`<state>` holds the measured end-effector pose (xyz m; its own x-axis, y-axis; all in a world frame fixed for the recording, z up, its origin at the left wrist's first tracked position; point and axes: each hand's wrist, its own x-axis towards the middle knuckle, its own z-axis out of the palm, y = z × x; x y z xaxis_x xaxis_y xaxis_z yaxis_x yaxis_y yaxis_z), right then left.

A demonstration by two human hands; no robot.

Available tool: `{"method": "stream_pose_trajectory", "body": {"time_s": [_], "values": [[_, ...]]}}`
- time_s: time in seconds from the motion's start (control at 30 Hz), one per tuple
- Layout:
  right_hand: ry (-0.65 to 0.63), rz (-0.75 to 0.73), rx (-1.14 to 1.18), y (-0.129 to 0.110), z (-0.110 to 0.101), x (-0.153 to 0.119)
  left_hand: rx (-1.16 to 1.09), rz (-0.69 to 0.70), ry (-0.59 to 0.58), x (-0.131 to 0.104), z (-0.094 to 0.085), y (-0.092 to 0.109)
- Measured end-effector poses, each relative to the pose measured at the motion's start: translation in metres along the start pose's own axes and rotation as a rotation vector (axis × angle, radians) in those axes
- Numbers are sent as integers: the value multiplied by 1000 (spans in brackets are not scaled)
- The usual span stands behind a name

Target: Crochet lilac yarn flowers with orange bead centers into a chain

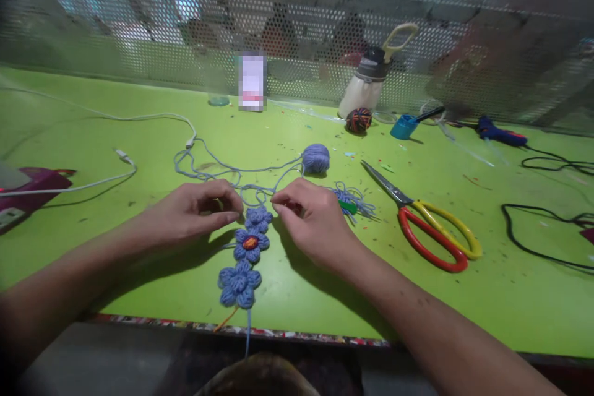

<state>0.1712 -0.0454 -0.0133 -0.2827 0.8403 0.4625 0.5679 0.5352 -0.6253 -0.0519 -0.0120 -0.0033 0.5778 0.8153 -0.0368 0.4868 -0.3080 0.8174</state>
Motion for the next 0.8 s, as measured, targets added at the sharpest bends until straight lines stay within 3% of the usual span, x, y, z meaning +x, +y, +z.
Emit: {"method": "stream_pose_trajectory", "body": {"time_s": [0.1,0.2,0.33,0.47,0.67,0.8], "values": [[-98,-71,17,-7,-1,-3,8,61,-108,-7,-2,5],[-275,-149,14,-8,3,-7,102,146,-196,-10,1,5],[-407,-129,-26,-4,6,-9,189,199,-214,-12,4,3],[-394,-80,22,-4,3,-8,175,165,-203,-11,2,4],[-198,30,19,-6,-1,-4,203,-30,-35,-8,-7,-1],[-194,-23,68,-11,1,-6,180,4,-105,-9,-6,0]]}}
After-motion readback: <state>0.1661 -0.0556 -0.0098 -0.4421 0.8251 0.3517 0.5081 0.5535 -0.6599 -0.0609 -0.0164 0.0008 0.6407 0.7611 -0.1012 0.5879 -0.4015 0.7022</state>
